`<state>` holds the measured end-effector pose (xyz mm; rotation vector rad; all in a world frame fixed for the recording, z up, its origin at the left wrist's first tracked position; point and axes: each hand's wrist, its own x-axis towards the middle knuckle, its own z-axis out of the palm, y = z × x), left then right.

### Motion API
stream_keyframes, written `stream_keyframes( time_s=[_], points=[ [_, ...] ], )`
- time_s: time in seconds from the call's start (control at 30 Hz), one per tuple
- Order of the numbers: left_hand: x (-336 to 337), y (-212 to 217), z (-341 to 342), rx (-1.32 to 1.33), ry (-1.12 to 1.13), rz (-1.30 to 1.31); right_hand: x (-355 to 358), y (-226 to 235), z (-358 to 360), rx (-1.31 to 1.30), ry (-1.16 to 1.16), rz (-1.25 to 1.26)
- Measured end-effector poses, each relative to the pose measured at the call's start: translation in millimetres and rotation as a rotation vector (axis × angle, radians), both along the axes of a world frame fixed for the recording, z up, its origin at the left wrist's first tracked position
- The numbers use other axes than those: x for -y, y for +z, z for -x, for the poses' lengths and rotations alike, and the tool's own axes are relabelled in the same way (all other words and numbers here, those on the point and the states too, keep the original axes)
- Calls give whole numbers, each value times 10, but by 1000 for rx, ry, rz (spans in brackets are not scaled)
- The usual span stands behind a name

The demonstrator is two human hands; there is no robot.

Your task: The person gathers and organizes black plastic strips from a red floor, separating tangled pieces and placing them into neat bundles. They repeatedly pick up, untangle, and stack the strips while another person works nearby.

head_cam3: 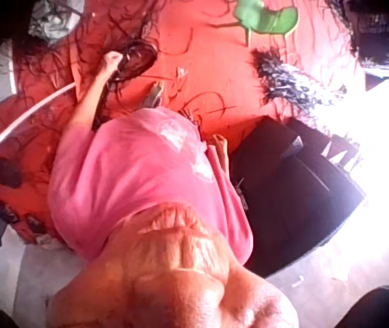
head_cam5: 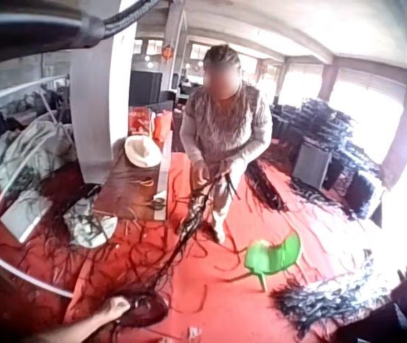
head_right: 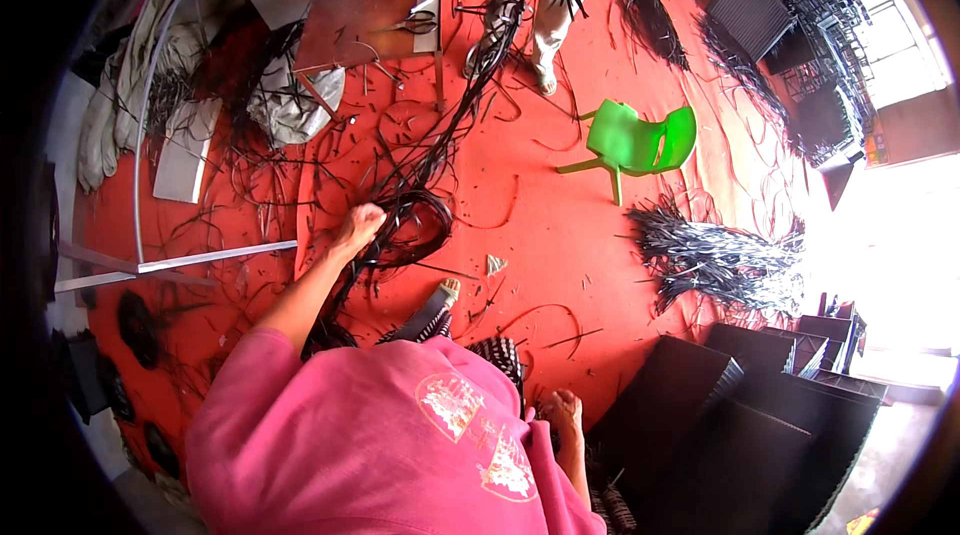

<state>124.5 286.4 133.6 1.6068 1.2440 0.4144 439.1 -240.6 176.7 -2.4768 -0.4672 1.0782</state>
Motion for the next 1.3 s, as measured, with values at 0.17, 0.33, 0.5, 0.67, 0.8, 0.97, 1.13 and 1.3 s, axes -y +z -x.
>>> stream_keyframes(
  time_s=[0.17, 0.33, 0.5, 0.67, 0.8, 0.97, 1.13, 1.3],
  points=[
    [-513, 24, -726, 118, -8, -38, -1462, 201, -574, -97, 93, -130],
    [-1037, 180, -1436, 169, 13, -215, -3645, 25, -1268, -21, 410, -284],
    [-1589, 150, -2075, 162, 113, -213, -6816, -95, -1702, 337, 652, -620],
    [-2319, 159, -2792, 251, 274, -113, -9323, -947, -2262, 242, 338, -688],
    [-2670, -65, -3153, 286, 399, -141, -9537, -835, -1862, -138, 82, -748],
    [-3066, -142, -3639, 77, 343, -494, -9082, -637, -1862, -438, 237, -758],
    [-3117, 312, -3883, 161, 214, -262, -8762, 255, -1755, -642, 302, -643],
    [-2601, 614, -3790, 29, 197, -96, -8562, 383, -1944, -587, 209, -469]
  ],
)
